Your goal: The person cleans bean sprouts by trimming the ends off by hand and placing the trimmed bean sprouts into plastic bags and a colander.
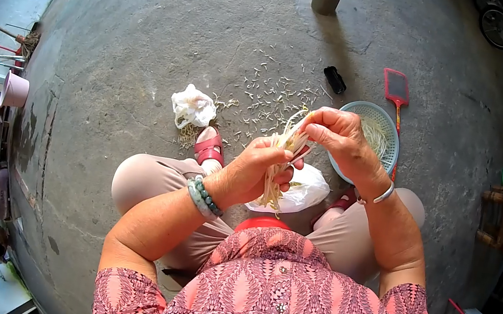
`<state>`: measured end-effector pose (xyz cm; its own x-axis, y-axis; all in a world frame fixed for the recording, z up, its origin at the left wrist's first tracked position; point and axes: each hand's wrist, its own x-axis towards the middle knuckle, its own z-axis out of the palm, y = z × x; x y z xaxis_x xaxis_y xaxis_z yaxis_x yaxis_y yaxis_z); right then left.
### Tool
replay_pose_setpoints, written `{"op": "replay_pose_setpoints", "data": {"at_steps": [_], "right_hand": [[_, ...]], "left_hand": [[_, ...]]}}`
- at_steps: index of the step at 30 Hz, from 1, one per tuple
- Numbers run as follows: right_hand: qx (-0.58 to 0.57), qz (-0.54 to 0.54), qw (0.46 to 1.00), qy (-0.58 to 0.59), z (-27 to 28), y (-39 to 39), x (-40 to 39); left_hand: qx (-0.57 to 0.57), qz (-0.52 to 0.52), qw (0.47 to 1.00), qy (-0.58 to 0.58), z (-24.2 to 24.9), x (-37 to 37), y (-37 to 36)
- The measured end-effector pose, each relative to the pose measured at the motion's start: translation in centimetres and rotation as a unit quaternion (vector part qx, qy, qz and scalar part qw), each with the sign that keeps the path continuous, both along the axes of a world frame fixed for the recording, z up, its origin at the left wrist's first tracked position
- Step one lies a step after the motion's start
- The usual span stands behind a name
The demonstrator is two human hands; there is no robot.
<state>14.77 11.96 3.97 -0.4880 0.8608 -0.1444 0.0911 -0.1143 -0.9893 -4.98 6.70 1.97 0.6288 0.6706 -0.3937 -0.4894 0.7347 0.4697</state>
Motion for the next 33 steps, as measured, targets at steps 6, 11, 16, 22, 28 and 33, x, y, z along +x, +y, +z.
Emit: {"op": "replay_pose_setpoints", "data": {"at_steps": [6, 11, 16, 22, 28, 33], "right_hand": [[0.018, 0.005, 1.0, -0.022, 0.0, 0.0, 0.8], [0.095, -0.164, 0.982, 0.004, -0.5, -0.7, 0.1], [0.364, -0.131, 0.913, -0.127, 0.9, -1.3, -0.3], [0.476, -0.04, 0.854, -0.208, -0.8, -1.4, -1.1], [0.513, -0.016, 0.824, -0.24, -0.1, -1.8, -1.3], [0.61, -0.023, 0.735, -0.295, -0.2, -2.5, -2.1]], "left_hand": [[-0.011, -0.024, 1.0, -0.011, -0.2, -0.1, 0.1], [0.006, -0.042, 0.998, 0.038, -0.1, 0.0, 0.0], [0.021, -0.03, 0.994, 0.098, -0.2, 0.6, -0.3], [0.109, -0.037, 0.976, 0.183, -0.6, 1.2, -0.4], [0.126, -0.049, 0.971, 0.199, -1.0, 1.0, -0.3], [0.093, -0.02, 0.985, 0.14, -0.6, 1.1, -0.2]]}}
